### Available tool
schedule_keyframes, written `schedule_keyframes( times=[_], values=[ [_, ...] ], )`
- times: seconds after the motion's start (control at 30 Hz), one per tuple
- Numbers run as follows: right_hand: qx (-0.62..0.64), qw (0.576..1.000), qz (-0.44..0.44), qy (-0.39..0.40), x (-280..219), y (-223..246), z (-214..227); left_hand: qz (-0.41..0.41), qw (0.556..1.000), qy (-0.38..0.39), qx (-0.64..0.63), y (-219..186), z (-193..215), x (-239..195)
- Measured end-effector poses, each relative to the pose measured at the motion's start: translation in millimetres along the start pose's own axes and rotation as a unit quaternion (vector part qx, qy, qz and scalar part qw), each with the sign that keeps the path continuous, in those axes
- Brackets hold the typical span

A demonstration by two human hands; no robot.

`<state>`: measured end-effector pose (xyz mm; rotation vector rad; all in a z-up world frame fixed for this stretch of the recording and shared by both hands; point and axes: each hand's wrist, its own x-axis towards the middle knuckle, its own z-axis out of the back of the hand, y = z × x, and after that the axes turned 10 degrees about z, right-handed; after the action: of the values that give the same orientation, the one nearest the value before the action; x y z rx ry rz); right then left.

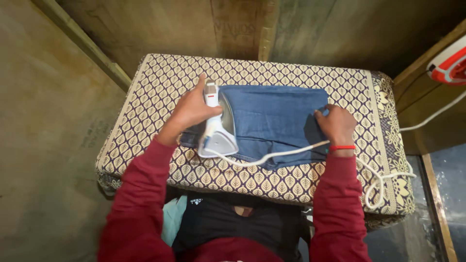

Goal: The person irons a pair of jeans on an ironing board using an iron, pressing the fabric and moving the iron across different sections, and then folds the jeans by hand.

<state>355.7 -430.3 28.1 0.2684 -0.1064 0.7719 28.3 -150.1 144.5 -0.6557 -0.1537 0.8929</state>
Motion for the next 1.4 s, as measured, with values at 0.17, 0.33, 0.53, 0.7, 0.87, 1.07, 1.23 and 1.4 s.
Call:
schedule_keyframes(
  times=[0.17, 0.33, 0.53, 0.7, 0.87, 1.07, 1.23, 1.4],
  values=[
    [0.041, 0.997, 0.035, -0.049, 5, -1, -7, -0.116, 0.992, 0.030, 0.032, 13, 18, 23],
    [0.031, 0.992, 0.041, -0.113, 14, -9, -17, -0.055, 0.980, 0.185, 0.053, 3, 62, 15],
    [0.017, 0.996, -0.065, -0.053, 22, -14, -30, -0.206, 0.959, 0.077, 0.179, 7, 64, -15],
    [0.003, 0.990, -0.137, 0.010, 24, -16, -30, -0.225, 0.963, -0.044, 0.139, -1, 54, -22],
    [-0.021, 0.995, -0.096, -0.009, 25, -20, -43, -0.269, 0.949, -0.040, 0.159, -28, 35, -8],
    [0.047, 0.995, -0.091, -0.005, 28, -34, -40, -0.338, 0.913, 0.001, 0.227, -61, -21, 2],
    [0.054, 0.996, -0.077, 0.010, 25, -40, -33, -0.292, 0.919, 0.053, 0.258, -47, -4, -6],
    [0.029, 0.996, -0.044, 0.074, 11, -33, -6, -0.274, 0.930, 0.033, 0.243, -36, 0, -17]
  ],
)
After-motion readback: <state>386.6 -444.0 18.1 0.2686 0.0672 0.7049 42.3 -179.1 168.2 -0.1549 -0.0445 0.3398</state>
